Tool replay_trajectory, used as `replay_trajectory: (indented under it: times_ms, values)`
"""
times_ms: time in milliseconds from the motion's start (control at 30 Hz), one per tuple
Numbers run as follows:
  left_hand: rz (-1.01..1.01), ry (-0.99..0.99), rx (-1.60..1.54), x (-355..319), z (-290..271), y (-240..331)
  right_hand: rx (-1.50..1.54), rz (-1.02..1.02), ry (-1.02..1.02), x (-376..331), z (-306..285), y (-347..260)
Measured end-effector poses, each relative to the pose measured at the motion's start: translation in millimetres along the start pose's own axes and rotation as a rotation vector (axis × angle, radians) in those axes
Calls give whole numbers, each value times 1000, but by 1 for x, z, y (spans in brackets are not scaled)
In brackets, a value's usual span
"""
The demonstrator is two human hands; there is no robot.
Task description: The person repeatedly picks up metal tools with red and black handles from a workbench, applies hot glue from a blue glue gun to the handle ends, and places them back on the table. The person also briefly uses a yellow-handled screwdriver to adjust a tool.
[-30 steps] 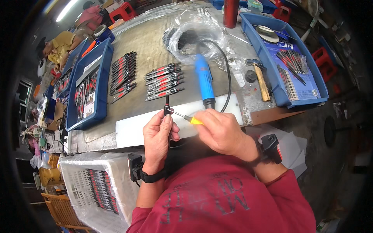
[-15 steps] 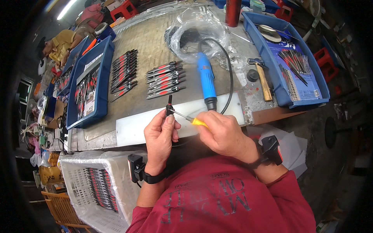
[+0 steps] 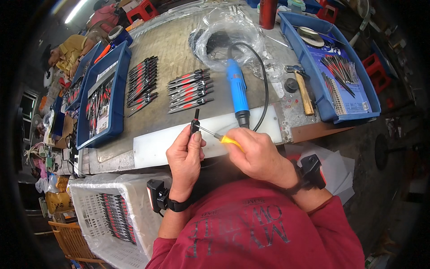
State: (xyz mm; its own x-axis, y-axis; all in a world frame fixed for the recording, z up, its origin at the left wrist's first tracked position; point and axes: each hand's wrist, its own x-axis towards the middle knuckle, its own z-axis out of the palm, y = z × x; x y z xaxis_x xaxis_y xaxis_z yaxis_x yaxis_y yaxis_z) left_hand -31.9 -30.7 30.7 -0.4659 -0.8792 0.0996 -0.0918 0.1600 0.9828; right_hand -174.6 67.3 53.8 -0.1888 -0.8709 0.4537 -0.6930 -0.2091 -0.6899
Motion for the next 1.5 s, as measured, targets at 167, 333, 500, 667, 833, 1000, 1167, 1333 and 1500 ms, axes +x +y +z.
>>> replay_trajectory:
  times_ms: [167,333,500,667,833,1000,1167,1333,1500]
  values:
    - [103,44,181,0,1,2,166,180,-44,-2,-2,-3]
    - [327,103,397,3,2,2,-22,-13,58,-2,8,-2]
    - [517,197,605,6,4,0,122,120,28,-3,12,-6]
    - [548,225,655,7,3,-5,187,246,-40,-2,11,-6]
    - [534,201,686,5,0,-6,-95,-109,54,1,17,1]
    - [579,237,681,8,2,-9,365,325,-43,1,14,0]
    - [579,246,677,8,3,-11,650,529,-68,2,14,-1]
    - [597,255,681,8,4,-11,792,610,-75,3,13,0]
    - [578,252,685,9,4,-10,821,620,-71,4,12,-1]
